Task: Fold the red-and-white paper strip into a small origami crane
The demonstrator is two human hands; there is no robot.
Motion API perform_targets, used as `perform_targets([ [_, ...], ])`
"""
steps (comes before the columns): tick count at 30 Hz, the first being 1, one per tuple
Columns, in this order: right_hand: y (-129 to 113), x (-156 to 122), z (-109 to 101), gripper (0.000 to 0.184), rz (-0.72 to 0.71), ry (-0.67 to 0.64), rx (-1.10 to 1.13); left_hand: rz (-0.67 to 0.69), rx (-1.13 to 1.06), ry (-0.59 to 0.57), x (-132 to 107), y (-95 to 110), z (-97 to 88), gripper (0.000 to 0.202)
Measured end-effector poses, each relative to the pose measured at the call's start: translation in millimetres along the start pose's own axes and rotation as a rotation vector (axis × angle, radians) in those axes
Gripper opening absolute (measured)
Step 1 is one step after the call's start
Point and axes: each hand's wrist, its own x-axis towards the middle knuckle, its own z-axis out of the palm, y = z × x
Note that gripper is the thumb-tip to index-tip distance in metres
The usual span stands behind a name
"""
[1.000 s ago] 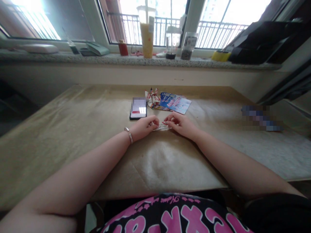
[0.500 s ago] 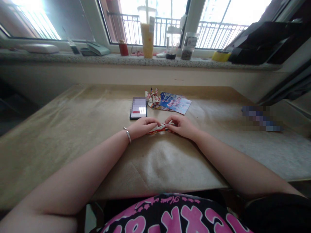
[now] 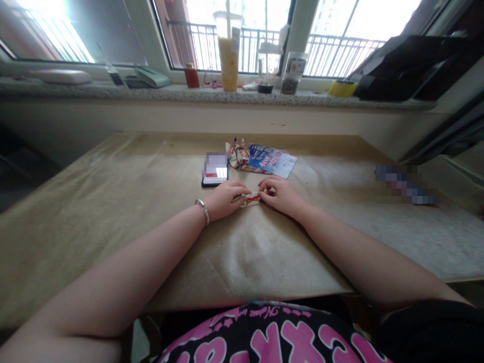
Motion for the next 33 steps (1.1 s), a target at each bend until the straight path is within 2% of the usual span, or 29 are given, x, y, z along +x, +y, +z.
perform_targets([
  [11,-12,-2,-1,0.01,-0.192,-0.073,-0.243,0.025,0.159,-0.015,1,-1,2.1,0.023],
  [15,-14,-2,1,0.013,-0.181,-0.069,-0.274,0.007,0.178,-0.018,1,0,2.1,0.023],
  [22,-16,-1,8,0.005,-0.102,-0.029,-0.235,0.024,0.18,-0.031,0,0,1.4,0.023],
  [33,-25,-5,0,0.015,-0.258,-0.118,-0.356,0.072,0.261,-0.085,-2,7,-5.7,0.028],
])
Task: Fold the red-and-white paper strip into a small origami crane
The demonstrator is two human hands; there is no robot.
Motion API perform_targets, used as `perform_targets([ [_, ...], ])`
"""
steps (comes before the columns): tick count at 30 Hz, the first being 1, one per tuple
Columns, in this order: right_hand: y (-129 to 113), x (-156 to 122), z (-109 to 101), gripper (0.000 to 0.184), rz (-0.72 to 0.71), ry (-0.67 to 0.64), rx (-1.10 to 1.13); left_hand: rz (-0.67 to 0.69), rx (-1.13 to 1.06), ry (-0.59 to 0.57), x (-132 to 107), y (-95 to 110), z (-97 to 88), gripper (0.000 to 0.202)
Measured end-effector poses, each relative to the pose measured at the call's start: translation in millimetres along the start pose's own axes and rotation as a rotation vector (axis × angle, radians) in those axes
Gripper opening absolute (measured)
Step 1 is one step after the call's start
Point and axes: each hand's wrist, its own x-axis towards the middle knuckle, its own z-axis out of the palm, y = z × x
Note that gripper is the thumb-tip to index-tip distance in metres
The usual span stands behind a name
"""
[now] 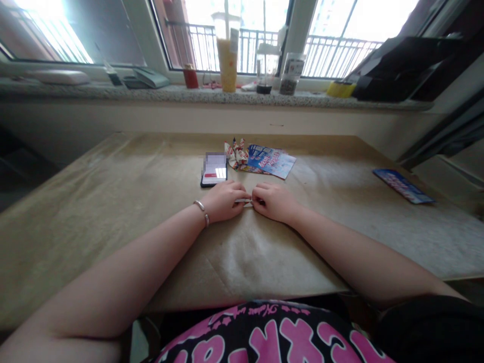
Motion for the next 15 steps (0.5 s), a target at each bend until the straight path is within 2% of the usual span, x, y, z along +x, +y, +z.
perform_targets([
  [15,-10,-3,-11,0.022,0.002,-0.134,-0.179,0.013,-0.017,-0.009,-1,2,-2.4,0.025],
])
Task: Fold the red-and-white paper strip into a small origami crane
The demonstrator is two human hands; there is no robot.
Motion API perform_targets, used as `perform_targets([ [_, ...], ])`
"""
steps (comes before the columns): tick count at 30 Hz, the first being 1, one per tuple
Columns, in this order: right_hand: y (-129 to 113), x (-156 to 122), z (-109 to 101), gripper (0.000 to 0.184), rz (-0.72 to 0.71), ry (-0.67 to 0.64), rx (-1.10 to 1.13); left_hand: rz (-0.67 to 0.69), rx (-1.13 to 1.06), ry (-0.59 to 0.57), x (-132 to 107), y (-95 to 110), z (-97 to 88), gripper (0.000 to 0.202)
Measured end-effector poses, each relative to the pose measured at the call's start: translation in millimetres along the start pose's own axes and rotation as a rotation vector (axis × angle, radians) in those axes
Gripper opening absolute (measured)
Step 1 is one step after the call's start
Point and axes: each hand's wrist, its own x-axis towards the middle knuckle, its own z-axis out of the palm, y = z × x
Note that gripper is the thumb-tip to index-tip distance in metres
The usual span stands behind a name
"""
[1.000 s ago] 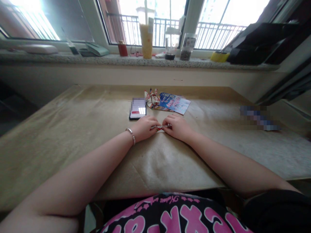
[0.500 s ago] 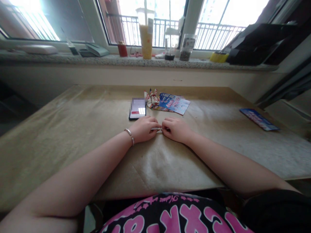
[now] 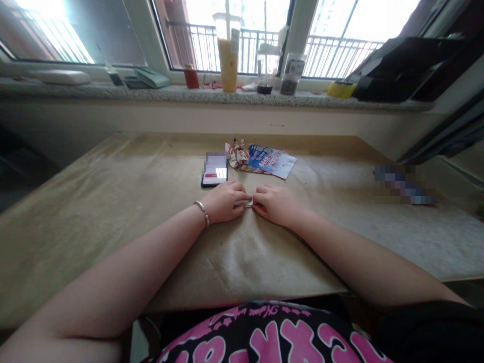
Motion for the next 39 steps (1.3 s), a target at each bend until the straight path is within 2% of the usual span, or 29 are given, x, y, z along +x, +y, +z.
perform_targets([
  [5,10,0,2,0.023,-0.038,0.008,-0.05,-0.019,-0.005,0.008,-1,-3,0.3,0.028],
  [8,20,1,6,0.024,-0.062,0.037,-0.006,0.0,-0.005,-0.004,-1,-5,-0.1,0.028],
  [13,27,2,9,0.021,-0.006,0.088,0.128,-0.007,0.037,0.006,0,-4,-0.3,0.026],
  [18,28,1,13,0.018,0.063,0.128,0.242,0.023,-0.047,-0.006,0,-7,0.7,0.024],
  [26,42,6,32,0.007,-0.001,0.235,0.536,0.048,-0.118,-0.016,-1,-9,0.1,0.025],
  [31,44,8,32,0.006,-0.032,0.258,0.533,0.042,-0.06,-0.019,-1,-4,1.4,0.032],
  [39,45,6,31,0.008,0.008,0.232,0.483,0.07,-0.056,-0.061,-2,-5,2.3,0.034],
])
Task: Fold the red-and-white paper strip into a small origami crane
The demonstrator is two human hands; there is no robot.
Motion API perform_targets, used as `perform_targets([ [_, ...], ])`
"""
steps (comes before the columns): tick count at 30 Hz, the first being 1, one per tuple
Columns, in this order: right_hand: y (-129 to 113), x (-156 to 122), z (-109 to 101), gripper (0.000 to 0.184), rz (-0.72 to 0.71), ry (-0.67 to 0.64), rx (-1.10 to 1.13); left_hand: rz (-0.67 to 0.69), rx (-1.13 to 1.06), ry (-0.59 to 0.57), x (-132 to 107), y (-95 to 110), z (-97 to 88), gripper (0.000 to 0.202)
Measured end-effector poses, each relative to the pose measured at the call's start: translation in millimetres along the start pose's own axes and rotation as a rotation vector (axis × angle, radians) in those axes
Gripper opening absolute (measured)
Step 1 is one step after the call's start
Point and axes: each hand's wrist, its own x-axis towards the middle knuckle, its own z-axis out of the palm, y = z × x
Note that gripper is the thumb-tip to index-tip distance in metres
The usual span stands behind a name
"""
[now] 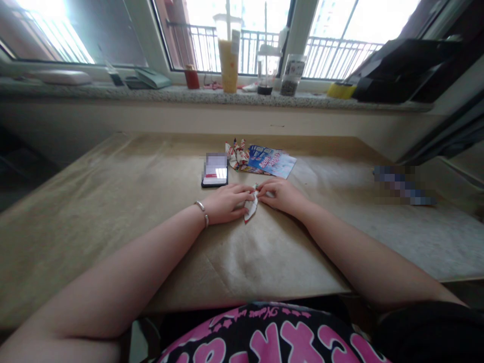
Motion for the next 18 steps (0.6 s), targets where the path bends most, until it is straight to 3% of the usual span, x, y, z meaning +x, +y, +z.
perform_targets([
  [9,0.5,1.3,0.9,0.01,-0.007,-0.026,0.014,-0.011,-0.011,-0.012,-0.7,4.1,0.3,0.042],
  [18,-2.3,1.4,3.2,0.027,0.007,-0.043,-0.179,-0.002,-0.008,-0.007,-0.5,1.5,2.2,0.037],
])
